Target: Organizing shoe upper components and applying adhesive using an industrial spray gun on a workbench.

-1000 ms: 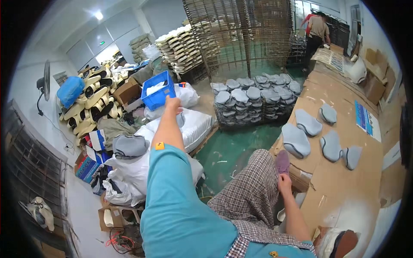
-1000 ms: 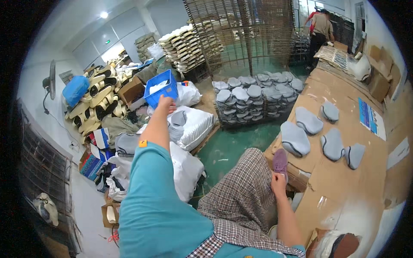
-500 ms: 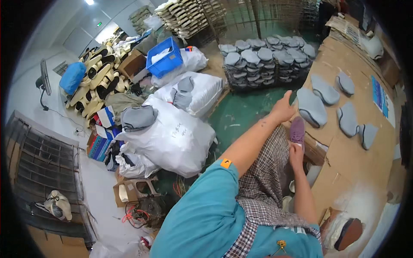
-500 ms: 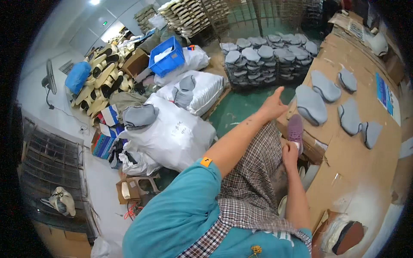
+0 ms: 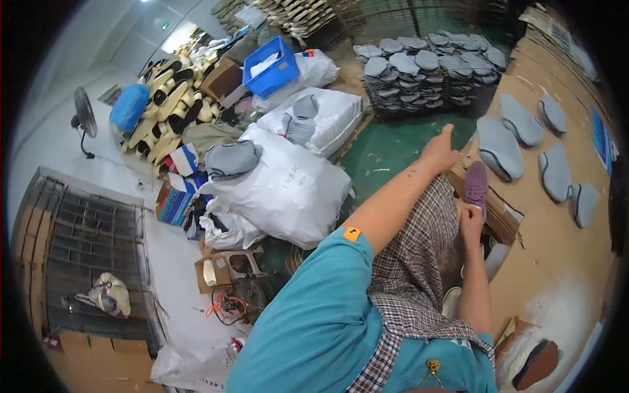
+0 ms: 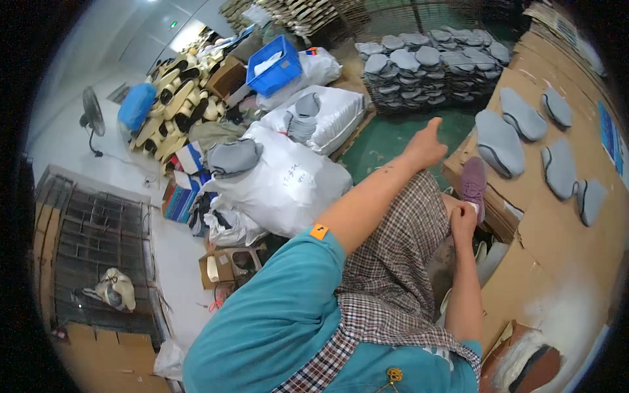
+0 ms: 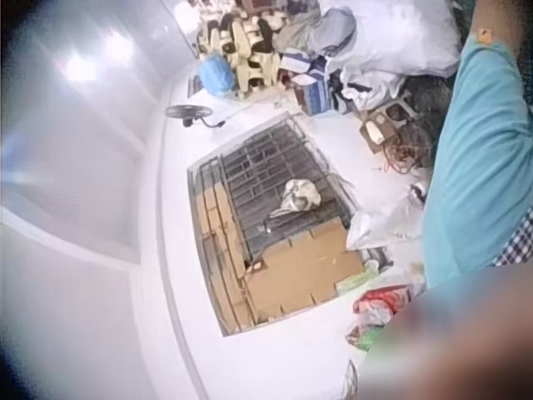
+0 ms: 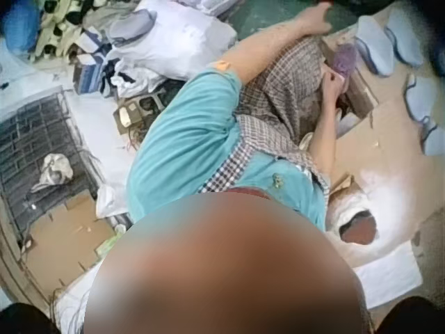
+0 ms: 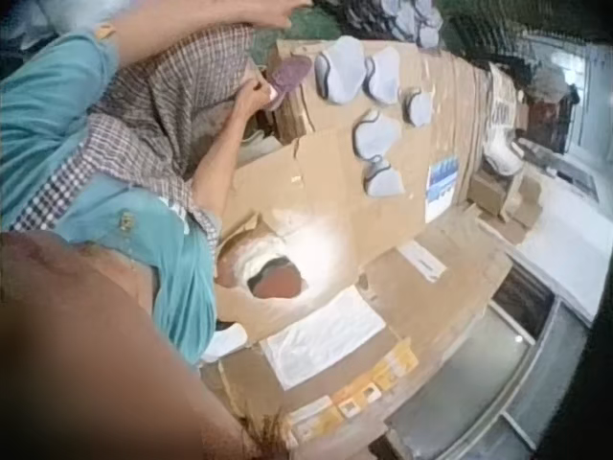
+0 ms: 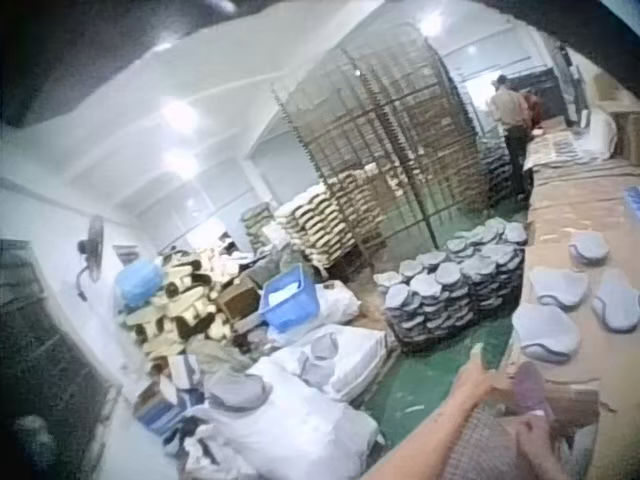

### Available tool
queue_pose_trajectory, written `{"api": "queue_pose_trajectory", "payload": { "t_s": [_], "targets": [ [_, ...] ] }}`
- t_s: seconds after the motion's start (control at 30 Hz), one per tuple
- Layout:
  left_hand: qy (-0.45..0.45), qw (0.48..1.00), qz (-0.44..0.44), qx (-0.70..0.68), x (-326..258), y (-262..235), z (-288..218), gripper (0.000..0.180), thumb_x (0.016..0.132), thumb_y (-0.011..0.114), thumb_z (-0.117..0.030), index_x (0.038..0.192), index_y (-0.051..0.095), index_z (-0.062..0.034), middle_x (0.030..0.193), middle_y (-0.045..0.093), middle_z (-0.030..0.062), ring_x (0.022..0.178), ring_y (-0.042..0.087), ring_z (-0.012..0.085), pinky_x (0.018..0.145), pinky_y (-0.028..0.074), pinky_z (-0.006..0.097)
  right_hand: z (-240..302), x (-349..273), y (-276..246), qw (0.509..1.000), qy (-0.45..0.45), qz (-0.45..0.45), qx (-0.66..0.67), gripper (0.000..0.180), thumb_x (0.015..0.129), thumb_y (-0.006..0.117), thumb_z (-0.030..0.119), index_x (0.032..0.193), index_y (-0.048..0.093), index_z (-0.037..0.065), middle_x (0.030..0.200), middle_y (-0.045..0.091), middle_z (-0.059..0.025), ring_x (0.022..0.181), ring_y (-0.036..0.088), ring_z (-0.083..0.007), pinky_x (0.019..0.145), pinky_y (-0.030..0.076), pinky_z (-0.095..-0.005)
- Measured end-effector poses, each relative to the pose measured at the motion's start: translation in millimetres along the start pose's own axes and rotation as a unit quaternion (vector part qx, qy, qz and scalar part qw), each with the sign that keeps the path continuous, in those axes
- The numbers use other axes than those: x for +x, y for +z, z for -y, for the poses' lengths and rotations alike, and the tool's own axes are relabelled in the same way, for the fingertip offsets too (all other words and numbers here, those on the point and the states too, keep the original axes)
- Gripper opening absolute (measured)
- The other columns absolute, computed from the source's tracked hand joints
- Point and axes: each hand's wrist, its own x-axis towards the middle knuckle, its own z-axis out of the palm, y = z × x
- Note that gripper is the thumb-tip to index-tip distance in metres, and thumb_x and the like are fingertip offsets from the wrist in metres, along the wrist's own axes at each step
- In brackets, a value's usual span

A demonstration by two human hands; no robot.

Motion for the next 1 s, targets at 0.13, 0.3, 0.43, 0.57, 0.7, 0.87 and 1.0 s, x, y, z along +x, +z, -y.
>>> {"api": "queue_pose_trajectory", "payload": {
  "t_s": [0.13, 0.3, 0.43, 0.57, 0.7, 0.87, 1.0],
  "targets": [
    [-0.02, 0.997, 0.062, -0.049, 0, -2, -4, 0.068, 0.065, 0.052, -0.011, 0.127, 0.024, 0.0011, 0.093, 0.056, 0.0253, 0.088, 0.054, 0.0347, 0.075, 0.042, 0.039, 2, -17, 3, 0.995, -0.092, 0.006, -0.028, 0.013, 0.072, 0.049, 0.006, 0.08, 0.052, -0.004, 0.078, 0.055, -0.0177, 0.076, 0.054, -0.0281, 0.071, 0.042, -0.0339],
    [0.001, 0.999, 0.05, -0.019, -2, 3, -5, 0.067, 0.069, 0.055, -0.015, 0.126, 0.025, 0.001, 0.093, 0.056, 0.025, 0.089, 0.053, 0.0375, 0.078, 0.042, 0.039, -6, -19, 0, 0.998, -0.045, 0.032, -0.004, 0.016, 0.075, 0.049, 0.009, 0.086, 0.053, -0.001, 0.083, 0.054, -0.0169, 0.082, 0.053, -0.0278, 0.074, 0.04, -0.0333],
    [-0.001, 0.998, 0.057, -0.011, -2, 7, -5, 0.066, 0.075, 0.055, -0.032, 0.125, 0.027, 0.0001, 0.094, 0.056, 0.0248, 0.089, 0.053, 0.0377, 0.079, 0.042, 0.04, -10, -2, 1, 0.996, -0.061, 0.018, -0.058, 0.016, 0.076, 0.048, 0.011, 0.086, 0.054, 0.0, 0.082, 0.056, -0.014, 0.078, 0.053, -0.0242, 0.072, 0.041, -0.0318],
    [0.004, 0.998, 0.054, -0.026, -3, 6, -9, 0.059, 0.076, 0.053, -0.024, 0.124, 0.028, 0.001, 0.093, 0.056, 0.0244, 0.088, 0.054, 0.0377, 0.076, 0.042, 0.04, -4, -19, 2, 0.997, -0.056, 0.05, -0.017, 0.018, 0.075, 0.049, 0.008, 0.089, 0.054, -0.002, 0.08, 0.057, -0.0122, 0.075, 0.054, -0.0197, 0.07, 0.042, -0.0291],
    [0.01, 0.996, 0.077, -0.033, -7, 2, -14, 0.055, 0.071, 0.051, -0.013, 0.12, 0.03, 0.001, 0.092, 0.056, 0.0256, 0.089, 0.053, 0.0383, 0.074, 0.043, 0.041, 1, -27, 0, 0.997, -0.066, 0.045, 0.002, 0.019, 0.077, 0.047, 0.007, 0.092, 0.056, -0.001, 0.084, 0.058, -0.0114, 0.077, 0.054, -0.0193, 0.071, 0.042, -0.0286],
    [0.011, 0.998, 0.059, -0.032, -9, 3, -14, 0.05, 0.066, 0.053, -0.012, 0.111, 0.034, 0.0001, 0.09, 0.057, 0.0248, 0.087, 0.054, 0.0383, 0.073, 0.043, 0.043, -6, -4, 5, 0.996, 0.041, 0.035, -0.073, 0.024, 0.08, 0.045, 0.011, 0.098, 0.057, 0.001, 0.093, 0.058, -0.014, 0.088, 0.055, -0.0241, 0.077, 0.042, -0.0318],
    [0.035, 0.998, 0.058, -0.014, -8, 11, -14, 0.043, 0.066, 0.053, -0.014, 0.104, 0.037, -0.0007, 0.087, 0.057, 0.0235, 0.084, 0.056, 0.0377, 0.072, 0.044, 0.044, -6, -18, 6, 0.997, 0.007, 0.073, 0.012, 0.022, 0.078, 0.047, 0.005, 0.097, 0.057, 0.0, 0.093, 0.058, -0.015, 0.087, 0.055, -0.0232, 0.077, 0.04, -0.0305]
  ]
}}
